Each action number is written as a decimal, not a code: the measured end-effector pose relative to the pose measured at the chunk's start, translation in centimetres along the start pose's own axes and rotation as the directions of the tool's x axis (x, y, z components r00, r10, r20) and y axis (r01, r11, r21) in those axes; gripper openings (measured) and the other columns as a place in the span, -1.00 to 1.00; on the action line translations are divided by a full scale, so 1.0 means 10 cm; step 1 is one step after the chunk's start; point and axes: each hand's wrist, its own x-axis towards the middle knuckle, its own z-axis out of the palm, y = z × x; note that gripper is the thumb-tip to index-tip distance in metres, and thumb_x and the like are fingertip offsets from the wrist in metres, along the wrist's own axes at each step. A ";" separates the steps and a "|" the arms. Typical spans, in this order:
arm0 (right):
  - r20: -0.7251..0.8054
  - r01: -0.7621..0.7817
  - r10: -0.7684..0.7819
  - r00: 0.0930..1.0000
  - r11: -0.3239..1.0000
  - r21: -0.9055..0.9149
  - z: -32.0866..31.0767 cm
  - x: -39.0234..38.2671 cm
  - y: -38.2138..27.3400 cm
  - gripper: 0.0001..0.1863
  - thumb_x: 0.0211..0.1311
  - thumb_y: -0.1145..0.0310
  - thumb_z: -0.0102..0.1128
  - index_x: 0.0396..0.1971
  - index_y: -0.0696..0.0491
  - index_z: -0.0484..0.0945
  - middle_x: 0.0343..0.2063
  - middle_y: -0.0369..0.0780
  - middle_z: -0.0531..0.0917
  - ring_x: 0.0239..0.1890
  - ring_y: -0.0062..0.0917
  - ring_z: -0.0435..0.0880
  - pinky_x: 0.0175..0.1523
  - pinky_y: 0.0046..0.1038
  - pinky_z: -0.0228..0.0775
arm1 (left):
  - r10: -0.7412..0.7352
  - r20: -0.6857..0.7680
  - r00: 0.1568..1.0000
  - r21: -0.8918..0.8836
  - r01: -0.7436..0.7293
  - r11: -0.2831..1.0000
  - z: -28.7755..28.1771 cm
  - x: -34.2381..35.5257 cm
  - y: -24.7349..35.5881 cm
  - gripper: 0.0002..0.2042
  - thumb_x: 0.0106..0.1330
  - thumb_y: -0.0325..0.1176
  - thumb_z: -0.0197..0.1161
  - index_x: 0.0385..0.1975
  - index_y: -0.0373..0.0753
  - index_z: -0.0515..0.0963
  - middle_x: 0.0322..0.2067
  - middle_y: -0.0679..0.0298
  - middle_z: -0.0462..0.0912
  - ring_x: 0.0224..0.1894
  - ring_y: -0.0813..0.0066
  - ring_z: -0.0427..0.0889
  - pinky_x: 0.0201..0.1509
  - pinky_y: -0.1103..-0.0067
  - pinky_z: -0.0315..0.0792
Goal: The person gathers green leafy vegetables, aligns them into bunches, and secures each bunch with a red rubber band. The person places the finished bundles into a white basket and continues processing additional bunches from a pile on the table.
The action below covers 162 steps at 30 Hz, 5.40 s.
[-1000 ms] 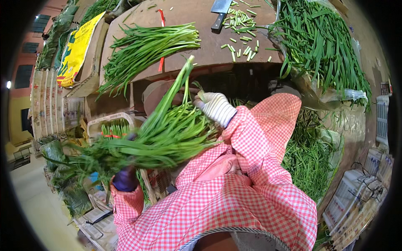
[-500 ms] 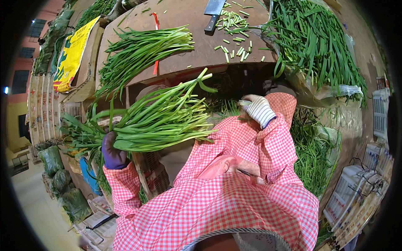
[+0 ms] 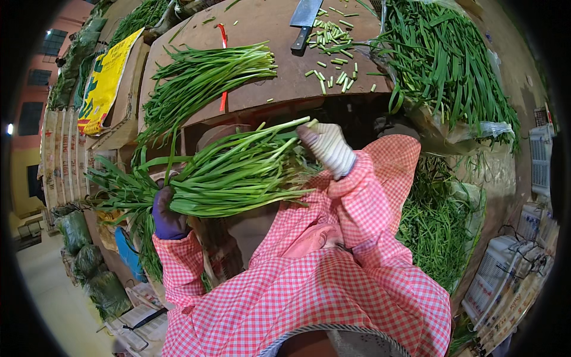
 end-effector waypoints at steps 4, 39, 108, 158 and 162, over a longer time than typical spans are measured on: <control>-0.213 0.006 -0.037 0.976 0.989 -0.145 -0.52 -0.17 0.14 -0.75 0.11 0.24 0.15 -0.42 0.15 0.60 -0.62 -0.33 0.58 -0.54 -0.72 0.45 -0.39 -0.62 0.30 | 0.058 -0.036 0.998 0.335 -0.043 0.941 -0.19 0.00 -0.04 -0.73 0.10 -0.50 0.21 -0.22 -0.33 0.34 -0.23 0.12 0.49 -0.16 0.35 0.52 -0.03 0.43 0.42; 0.324 0.322 -0.134 0.936 0.697 -0.641 0.30 0.17 -0.04 -0.32 -0.10 -0.22 0.09 -0.11 0.05 0.51 -0.31 0.00 0.58 -0.20 -0.20 0.55 -0.09 -0.31 0.37 | -0.194 -0.230 0.954 -0.202 0.148 0.968 -0.38 0.09 -0.03 -0.68 0.12 -0.36 -0.07 -0.30 -0.55 0.39 -0.25 -0.20 0.51 -0.21 -0.06 0.55 -0.08 0.13 0.47; -0.316 0.208 -0.488 0.813 0.752 -0.626 -0.85 -0.94 -0.10 -0.74 0.04 0.28 0.16 -0.33 0.15 0.56 -0.52 -0.10 0.62 -0.44 -0.48 0.60 -0.27 -0.47 0.42 | 0.095 0.030 0.995 -0.328 -0.080 0.941 1.57 0.55 -0.13 -0.66 0.20 -0.26 -0.01 -0.09 -0.33 0.39 -0.15 0.05 0.52 -0.04 0.20 0.48 0.11 0.23 0.31; -0.613 -0.339 0.201 0.764 0.933 -0.117 -1.58 -2.42 1.12 -0.65 -0.02 0.15 0.25 -0.32 0.11 0.60 -0.43 -0.18 0.66 -0.38 -0.49 0.62 -0.19 -0.49 0.42 | -0.577 0.009 0.817 -0.016 0.577 0.816 1.59 -0.10 -1.93 -0.73 0.30 -0.30 -0.08 -0.08 -0.30 0.31 -0.20 0.12 0.50 -0.16 0.35 0.52 -0.09 0.50 0.45; -0.482 -0.403 0.127 0.867 0.749 -0.526 -1.66 -2.39 1.17 -0.67 0.05 0.07 0.08 -0.35 -0.01 0.61 -0.46 -0.11 0.62 -0.39 -0.26 0.60 -0.23 -0.33 0.41 | -0.660 0.238 0.713 0.079 0.663 0.744 1.71 -0.09 -1.74 -0.73 0.30 -0.27 -0.13 -0.11 -0.28 0.34 -0.23 0.15 0.52 -0.18 0.36 0.54 -0.14 0.50 0.47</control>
